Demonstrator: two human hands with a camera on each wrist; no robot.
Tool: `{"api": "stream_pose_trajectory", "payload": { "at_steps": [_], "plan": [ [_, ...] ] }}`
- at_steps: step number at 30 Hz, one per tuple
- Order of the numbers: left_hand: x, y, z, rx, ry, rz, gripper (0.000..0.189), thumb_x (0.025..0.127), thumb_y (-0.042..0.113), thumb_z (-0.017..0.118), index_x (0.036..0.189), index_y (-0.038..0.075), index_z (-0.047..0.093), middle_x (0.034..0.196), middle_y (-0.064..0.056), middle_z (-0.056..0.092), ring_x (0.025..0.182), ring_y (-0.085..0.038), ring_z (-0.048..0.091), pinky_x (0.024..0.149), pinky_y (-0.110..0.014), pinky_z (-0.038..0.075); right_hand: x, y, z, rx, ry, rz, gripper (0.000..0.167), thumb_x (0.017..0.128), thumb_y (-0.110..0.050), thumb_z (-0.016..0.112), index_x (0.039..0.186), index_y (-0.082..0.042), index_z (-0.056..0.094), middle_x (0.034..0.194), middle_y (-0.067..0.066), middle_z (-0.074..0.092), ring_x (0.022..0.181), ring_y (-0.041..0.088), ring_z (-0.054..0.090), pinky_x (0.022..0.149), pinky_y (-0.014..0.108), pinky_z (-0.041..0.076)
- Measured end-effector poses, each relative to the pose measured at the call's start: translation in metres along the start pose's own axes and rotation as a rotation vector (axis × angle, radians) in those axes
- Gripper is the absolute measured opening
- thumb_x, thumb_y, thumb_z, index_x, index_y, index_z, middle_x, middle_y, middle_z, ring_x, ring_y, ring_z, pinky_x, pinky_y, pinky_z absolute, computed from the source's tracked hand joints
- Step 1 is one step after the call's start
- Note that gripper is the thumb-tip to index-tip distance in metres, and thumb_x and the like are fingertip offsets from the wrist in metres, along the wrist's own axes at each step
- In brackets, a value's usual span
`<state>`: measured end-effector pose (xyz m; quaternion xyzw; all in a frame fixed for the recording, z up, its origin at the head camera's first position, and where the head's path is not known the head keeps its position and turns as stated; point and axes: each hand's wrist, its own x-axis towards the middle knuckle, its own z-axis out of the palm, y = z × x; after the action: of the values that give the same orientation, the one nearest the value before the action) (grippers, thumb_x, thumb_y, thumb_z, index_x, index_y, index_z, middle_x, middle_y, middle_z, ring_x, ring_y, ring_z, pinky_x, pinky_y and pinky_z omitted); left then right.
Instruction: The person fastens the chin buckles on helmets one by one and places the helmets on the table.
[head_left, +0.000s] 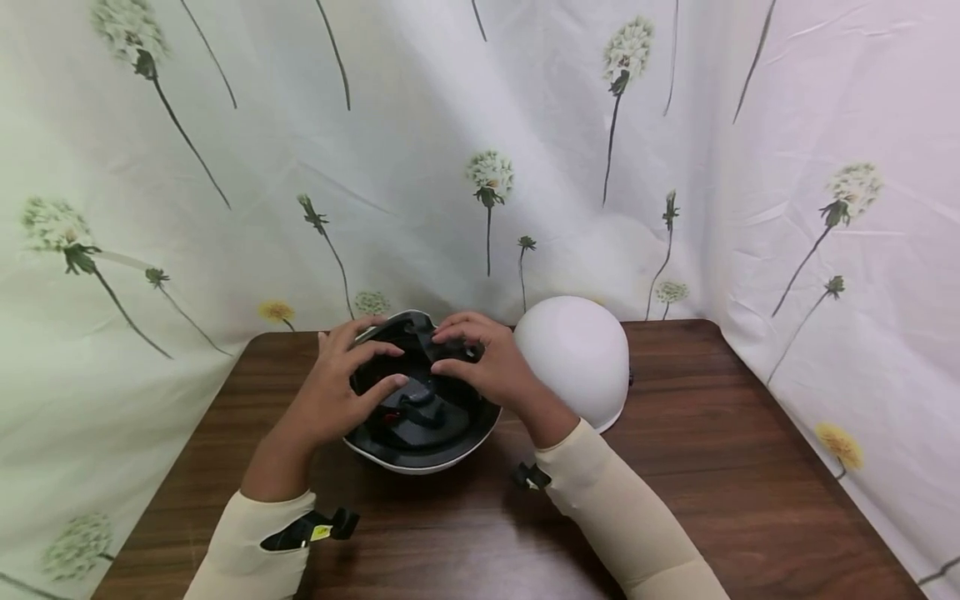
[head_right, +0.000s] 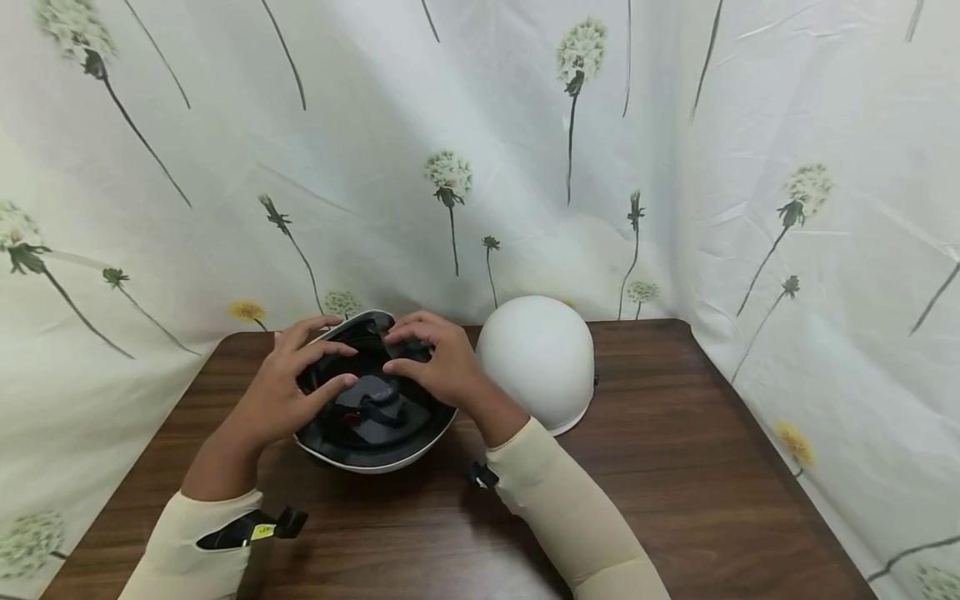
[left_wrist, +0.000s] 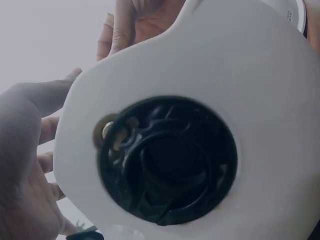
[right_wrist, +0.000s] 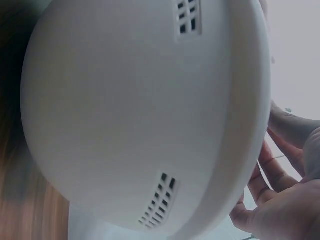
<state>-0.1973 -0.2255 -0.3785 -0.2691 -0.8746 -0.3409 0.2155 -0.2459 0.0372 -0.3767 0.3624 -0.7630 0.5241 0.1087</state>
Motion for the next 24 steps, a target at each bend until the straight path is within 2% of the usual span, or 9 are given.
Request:
{"api": "stream_pose_trajectory", "payload": {
  "at_steps": [3,8,10,13,17,24],
  "plan": [
    [-0.002,0.000,-0.001,0.015,-0.022,-0.019,0.030,0.095,0.014,0.085,0.124,0.014,0.076,0.162,-0.021,0.049,0.158,-0.048,0.035,0.119,-0.092,-0.002,-0.001,0.002,-0.002,0.000,0.008,0.003,0.029,0.090,-0.009,0.091,0.117,-0.006,0.082,0.131,0.012,0.074,0.127,0.030,0.067,0.100,0.067,0.053],
    [-0.004,0.001,-0.002,0.048,-0.019,-0.045,0.032,0.094,0.016,0.087,0.125,0.015,0.077,0.162,-0.019,0.050,0.156,-0.049,0.037,0.118,-0.093,0.001,-0.002,0.005,-0.009,-0.013,0.009,0.002,0.029,0.090,-0.008,0.090,0.117,-0.003,0.081,0.130,0.015,0.073,0.126,0.032,0.067,0.101,0.067,0.054],
    [-0.005,0.002,-0.003,0.070,-0.021,-0.054,0.033,0.094,0.017,0.087,0.126,0.014,0.076,0.161,-0.020,0.050,0.155,-0.049,0.038,0.117,-0.094,0.002,-0.002,0.007,-0.011,-0.006,0.008,0.007,0.029,0.090,-0.007,0.089,0.117,-0.001,0.080,0.130,0.016,0.073,0.126,0.033,0.066,0.100,0.066,0.055],
    [-0.006,0.002,-0.006,0.112,-0.040,-0.077,0.037,0.095,0.020,0.087,0.128,0.013,0.075,0.162,-0.020,0.049,0.154,-0.050,0.037,0.117,-0.094,0.003,-0.003,0.010,-0.012,-0.004,0.009,0.002,0.030,0.089,-0.003,0.090,0.117,0.001,0.079,0.130,0.018,0.072,0.126,0.034,0.066,0.104,0.061,0.056],
    [-0.009,0.004,-0.010,0.195,-0.071,-0.113,0.044,0.095,0.027,0.088,0.133,0.011,0.073,0.164,-0.022,0.047,0.155,-0.053,0.037,0.117,-0.094,0.005,-0.005,0.014,-0.015,-0.009,0.003,-0.005,0.031,0.088,-0.001,0.090,0.116,0.005,0.078,0.129,0.021,0.071,0.127,0.036,0.066,0.114,0.054,0.054],
    [-0.016,0.004,-0.015,0.372,-0.153,-0.215,0.067,0.096,0.050,0.082,0.148,0.012,0.064,0.169,-0.024,0.040,0.155,-0.056,0.034,0.117,-0.093,0.009,-0.011,0.020,-0.018,-0.090,-0.014,0.031,0.029,0.090,-0.006,0.089,0.117,0.001,0.079,0.130,0.017,0.070,0.129,0.035,0.063,0.116,0.052,0.051]
  ]
}}
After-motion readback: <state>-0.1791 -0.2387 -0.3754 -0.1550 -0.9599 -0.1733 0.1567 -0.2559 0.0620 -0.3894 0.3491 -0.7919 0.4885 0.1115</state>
